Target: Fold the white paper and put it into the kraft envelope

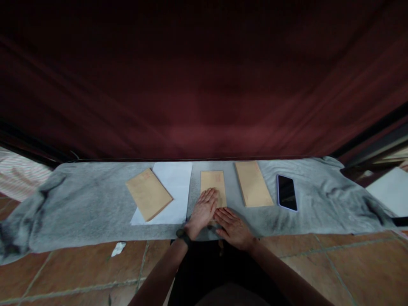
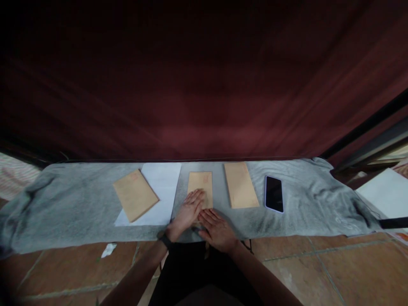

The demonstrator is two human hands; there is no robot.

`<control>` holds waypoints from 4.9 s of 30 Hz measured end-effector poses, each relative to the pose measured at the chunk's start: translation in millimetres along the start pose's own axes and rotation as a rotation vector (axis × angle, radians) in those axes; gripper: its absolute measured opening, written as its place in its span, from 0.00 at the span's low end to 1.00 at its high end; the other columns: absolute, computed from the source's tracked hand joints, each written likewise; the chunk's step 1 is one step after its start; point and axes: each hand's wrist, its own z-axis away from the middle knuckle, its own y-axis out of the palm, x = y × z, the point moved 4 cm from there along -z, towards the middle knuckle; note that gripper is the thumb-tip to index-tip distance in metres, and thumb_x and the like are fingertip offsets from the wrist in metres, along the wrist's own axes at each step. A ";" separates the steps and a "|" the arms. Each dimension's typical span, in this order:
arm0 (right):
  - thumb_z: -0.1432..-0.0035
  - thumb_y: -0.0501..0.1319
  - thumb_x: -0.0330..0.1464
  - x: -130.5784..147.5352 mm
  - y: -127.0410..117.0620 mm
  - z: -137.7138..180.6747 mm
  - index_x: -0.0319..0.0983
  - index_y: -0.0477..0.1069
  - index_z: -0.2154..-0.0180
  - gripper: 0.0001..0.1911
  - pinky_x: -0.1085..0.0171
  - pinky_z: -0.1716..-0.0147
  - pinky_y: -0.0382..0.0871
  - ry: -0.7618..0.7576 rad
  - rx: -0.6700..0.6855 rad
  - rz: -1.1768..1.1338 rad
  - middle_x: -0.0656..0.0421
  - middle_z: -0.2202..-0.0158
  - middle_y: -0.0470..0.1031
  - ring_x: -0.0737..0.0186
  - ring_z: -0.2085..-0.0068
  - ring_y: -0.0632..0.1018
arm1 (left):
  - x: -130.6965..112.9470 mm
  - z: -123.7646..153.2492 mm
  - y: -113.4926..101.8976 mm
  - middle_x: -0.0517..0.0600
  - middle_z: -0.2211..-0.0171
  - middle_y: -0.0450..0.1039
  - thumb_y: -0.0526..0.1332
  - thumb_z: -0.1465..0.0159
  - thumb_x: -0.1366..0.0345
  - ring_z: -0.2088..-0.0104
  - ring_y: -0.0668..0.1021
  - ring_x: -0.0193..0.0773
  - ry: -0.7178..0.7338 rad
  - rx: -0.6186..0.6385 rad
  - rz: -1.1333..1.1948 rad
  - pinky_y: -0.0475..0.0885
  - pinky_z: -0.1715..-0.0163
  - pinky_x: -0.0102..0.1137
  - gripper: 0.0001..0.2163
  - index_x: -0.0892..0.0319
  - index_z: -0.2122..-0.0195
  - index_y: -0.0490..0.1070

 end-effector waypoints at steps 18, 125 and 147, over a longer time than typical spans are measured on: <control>0.29 0.55 0.39 0.0 -15.4 -9.0 0.40 0.64 0.35 0.24 0.51 0.31 0.59 0.010 0.008 -0.128 0.54 0.33 0.67 0.55 0.34 0.68 | 18.0 -102.9 29.7 0.56 0.28 0.51 0.43 0.26 0.54 0.27 0.53 0.44 0.014 0.126 -0.215 0.47 0.28 0.44 0.28 0.64 0.29 0.53; 0.26 0.47 0.38 -30.3 1.7 -10.6 0.40 0.49 0.28 0.29 0.45 0.30 0.52 0.137 -0.100 0.061 0.52 0.29 0.56 0.53 0.29 0.60 | -6.9 73.1 -14.3 0.48 0.33 0.65 0.52 0.26 0.61 0.32 0.65 0.38 0.227 0.146 0.039 0.63 0.32 0.43 0.19 0.52 0.36 0.66; 0.25 0.43 0.37 -39.7 0.0 -12.4 0.36 0.52 0.29 0.28 0.50 0.29 0.50 0.169 -0.014 0.168 0.52 0.29 0.55 0.57 0.29 0.58 | -4.6 70.6 -15.4 0.49 0.38 0.72 0.57 0.28 0.65 0.36 0.71 0.39 0.243 0.009 0.152 0.67 0.34 0.44 0.14 0.53 0.44 0.74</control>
